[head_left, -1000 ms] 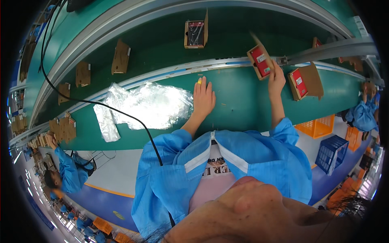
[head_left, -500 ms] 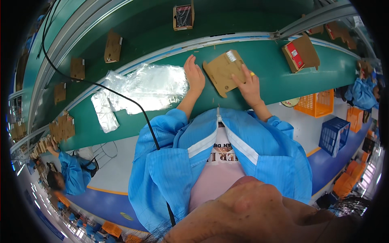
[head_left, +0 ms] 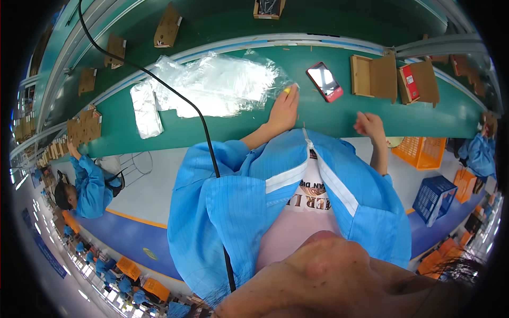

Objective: The person puts phones into plastic sleeves, packs them into cardboard boxes by hand, and places the boxes on the upper shelf.

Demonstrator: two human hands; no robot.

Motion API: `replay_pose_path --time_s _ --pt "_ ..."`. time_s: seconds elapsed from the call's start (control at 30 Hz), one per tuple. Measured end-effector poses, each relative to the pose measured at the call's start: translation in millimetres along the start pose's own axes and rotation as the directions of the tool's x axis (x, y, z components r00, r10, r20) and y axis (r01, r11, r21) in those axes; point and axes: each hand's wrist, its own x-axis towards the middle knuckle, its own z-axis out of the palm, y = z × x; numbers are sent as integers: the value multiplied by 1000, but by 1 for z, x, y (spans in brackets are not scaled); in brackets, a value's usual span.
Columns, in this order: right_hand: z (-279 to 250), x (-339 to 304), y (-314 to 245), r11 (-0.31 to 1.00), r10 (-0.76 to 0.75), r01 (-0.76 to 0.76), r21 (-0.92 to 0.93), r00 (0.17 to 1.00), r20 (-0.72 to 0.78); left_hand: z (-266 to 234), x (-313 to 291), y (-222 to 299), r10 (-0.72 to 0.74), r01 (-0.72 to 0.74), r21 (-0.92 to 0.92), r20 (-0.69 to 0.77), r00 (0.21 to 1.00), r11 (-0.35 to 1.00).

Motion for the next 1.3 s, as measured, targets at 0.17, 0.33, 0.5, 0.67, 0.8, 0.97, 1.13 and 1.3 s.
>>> replay_pose_path --time_s 0.17,0.33,0.5,0.67,0.8,0.97,1.13,1.3 --pt "68 38 -55 600 -761 588 -542 628 -160 6 13 4 42 -42 -7 -30 999 999" --pt "113 51 -98 416 -667 424 -804 743 47 -7 21 5 -173 178 40 -109 979 983" --pt "91 87 -98 730 -575 499 -468 817 -26 3 25 -23 -259 258 48 24 966 965" --pt "57 60 -84 887 -367 326 328 928 68 5 21 -39 -271 261 -97 -98 958 960" --pt "64 26 -64 738 -373 296 606 928 0 -4 27 -38 -442 426 -235 -18 897 874" --pt "99 8 -51 602 -521 402 690 853 -43 -6 31 -41 -512 514 -221 72 856 829" --pt "130 24 -28 702 -604 556 445 796 -43 -9 39 -43 -606 580 -302 11 796 757" --pt "126 10 -37 420 -904 860 -290 424 -53 -24 47 -37 -652 571 -359 -164 740 738"
